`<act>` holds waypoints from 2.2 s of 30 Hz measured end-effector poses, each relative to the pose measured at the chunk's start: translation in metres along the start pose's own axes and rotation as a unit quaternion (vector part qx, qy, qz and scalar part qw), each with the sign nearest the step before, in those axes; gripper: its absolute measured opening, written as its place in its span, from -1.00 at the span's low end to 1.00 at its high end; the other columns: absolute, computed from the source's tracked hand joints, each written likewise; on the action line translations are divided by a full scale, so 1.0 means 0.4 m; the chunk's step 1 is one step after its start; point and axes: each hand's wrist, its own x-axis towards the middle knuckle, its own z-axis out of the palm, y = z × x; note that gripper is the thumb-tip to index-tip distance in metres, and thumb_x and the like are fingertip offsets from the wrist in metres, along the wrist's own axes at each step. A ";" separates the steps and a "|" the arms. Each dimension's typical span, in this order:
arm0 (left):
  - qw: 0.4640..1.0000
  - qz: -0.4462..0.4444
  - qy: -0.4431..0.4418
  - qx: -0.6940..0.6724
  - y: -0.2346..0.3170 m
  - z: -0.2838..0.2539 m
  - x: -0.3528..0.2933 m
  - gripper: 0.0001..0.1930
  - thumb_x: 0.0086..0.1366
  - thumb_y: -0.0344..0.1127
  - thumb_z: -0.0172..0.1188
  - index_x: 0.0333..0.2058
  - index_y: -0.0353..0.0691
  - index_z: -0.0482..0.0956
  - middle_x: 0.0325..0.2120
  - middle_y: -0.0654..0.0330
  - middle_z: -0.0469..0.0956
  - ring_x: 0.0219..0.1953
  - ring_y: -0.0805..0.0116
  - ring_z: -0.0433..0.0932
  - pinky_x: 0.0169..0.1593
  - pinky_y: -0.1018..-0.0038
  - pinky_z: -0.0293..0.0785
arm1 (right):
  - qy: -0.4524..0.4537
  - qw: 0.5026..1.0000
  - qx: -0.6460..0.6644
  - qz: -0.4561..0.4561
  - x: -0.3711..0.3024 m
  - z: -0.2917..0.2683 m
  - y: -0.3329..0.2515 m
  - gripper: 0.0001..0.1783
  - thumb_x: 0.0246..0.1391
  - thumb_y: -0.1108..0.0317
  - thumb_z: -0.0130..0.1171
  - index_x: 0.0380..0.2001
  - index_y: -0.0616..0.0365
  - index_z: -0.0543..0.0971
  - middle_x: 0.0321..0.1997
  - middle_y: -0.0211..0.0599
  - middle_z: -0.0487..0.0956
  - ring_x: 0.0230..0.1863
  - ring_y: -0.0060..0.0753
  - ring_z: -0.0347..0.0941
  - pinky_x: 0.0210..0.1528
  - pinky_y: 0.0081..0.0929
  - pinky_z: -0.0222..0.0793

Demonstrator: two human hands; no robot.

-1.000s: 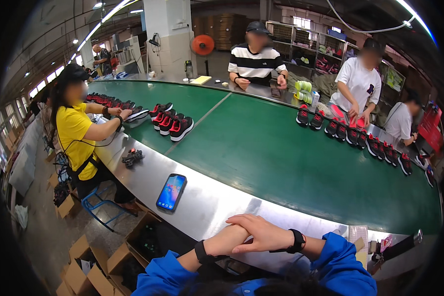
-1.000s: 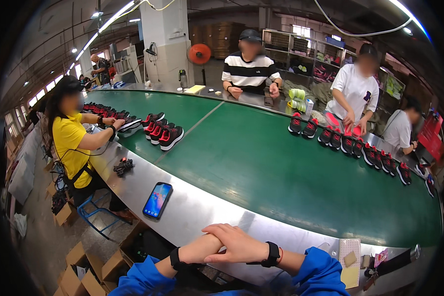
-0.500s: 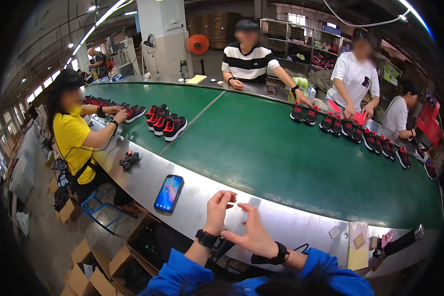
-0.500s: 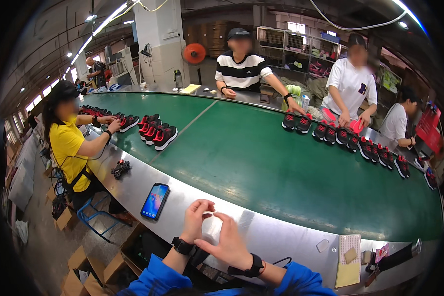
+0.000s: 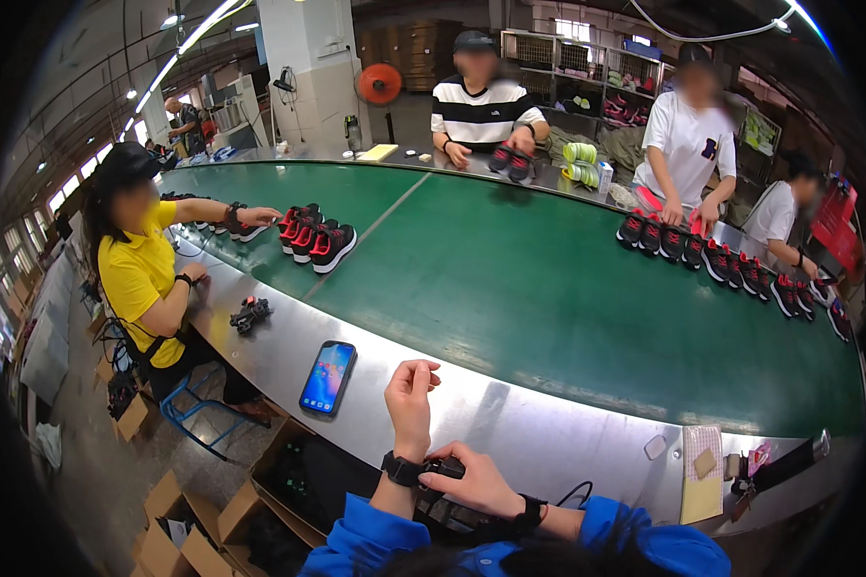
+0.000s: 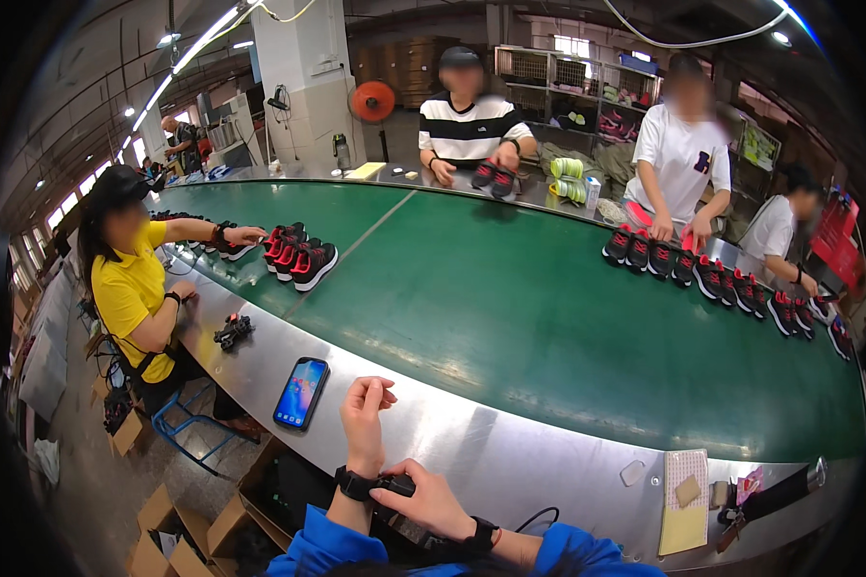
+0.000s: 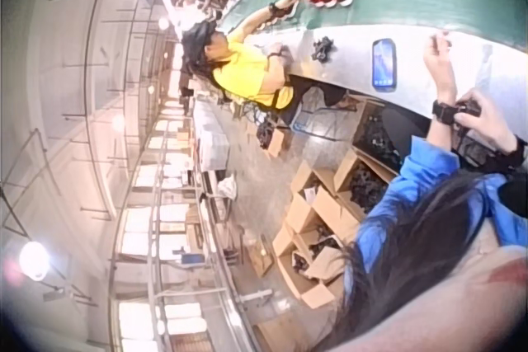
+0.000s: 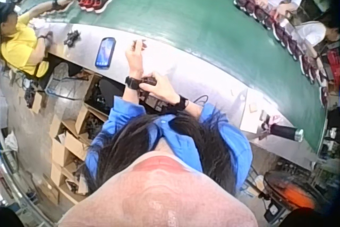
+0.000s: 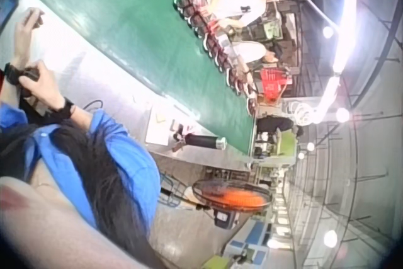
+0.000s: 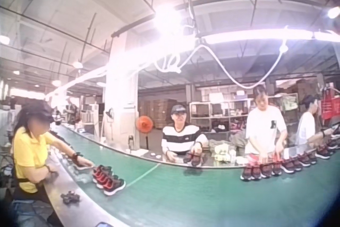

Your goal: The person inspects black and red sneakers on a green conveyor belt, picking up pairs, turning them over, and wiping them with a sponge. The person also adjusts the head-mounted camera during the task.

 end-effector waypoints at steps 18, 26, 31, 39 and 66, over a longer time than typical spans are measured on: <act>0.999 0.007 -0.037 -0.001 -0.028 -0.015 -0.053 -0.84 0.36 -0.37 0.06 -0.34 -0.32 0.55 -0.42 0.25 0.58 -0.44 0.52 0.51 -0.30 0.56 0.46 | -0.040 0.998 0.044 0.009 0.006 -0.040 0.029 -0.52 -0.04 0.12 0.37 -0.14 0.24 0.54 -0.25 -0.22 0.64 -0.22 -0.48 0.57 -0.11 -0.53 0.44; 0.963 0.102 -0.119 0.217 -0.064 -0.037 -0.082 -0.87 0.31 -0.42 0.07 -0.37 -0.32 0.57 -0.43 0.21 0.63 -0.46 0.48 0.57 -0.33 0.52 0.47 | -0.046 0.997 0.036 0.059 0.007 -0.034 0.078 -0.48 -0.06 0.06 0.37 -0.15 0.23 0.55 -0.22 -0.19 0.63 -0.19 -0.43 0.56 -0.08 -0.50 0.43; 0.999 -0.032 -0.023 -0.003 -0.049 -0.027 -0.048 -0.85 0.36 -0.40 0.03 -0.34 -0.32 0.54 -0.45 0.23 0.56 -0.48 0.52 0.49 -0.31 0.57 0.45 | -0.049 0.997 0.047 0.023 0.016 -0.034 0.052 -0.47 -0.02 0.08 0.36 -0.11 0.25 0.52 -0.26 -0.24 0.62 -0.24 -0.46 0.55 -0.11 -0.51 0.43; 0.984 -0.067 -0.023 -0.162 -0.009 0.018 -0.022 -0.82 0.40 -0.33 0.01 -0.29 -0.31 0.51 -0.47 0.27 0.50 -0.50 0.58 0.44 -0.32 0.59 0.42 | -0.048 0.995 0.084 -0.012 0.034 -0.076 0.027 -0.54 0.02 0.22 0.35 -0.09 0.26 0.49 -0.31 -0.32 0.62 -0.29 -0.60 0.53 -0.17 -0.60 0.42; 0.998 -0.005 -0.007 -0.061 -0.061 0.015 0.000 -0.79 0.40 -0.27 0.03 -0.31 -0.30 0.52 -0.59 0.30 0.46 -0.52 0.54 0.44 -0.33 0.58 0.38 | -0.021 0.992 0.122 0.014 0.060 -0.055 0.079 -0.38 0.03 0.14 0.35 0.03 0.21 0.31 -0.38 -0.36 0.54 -0.37 -0.65 0.46 -0.37 -0.67 0.31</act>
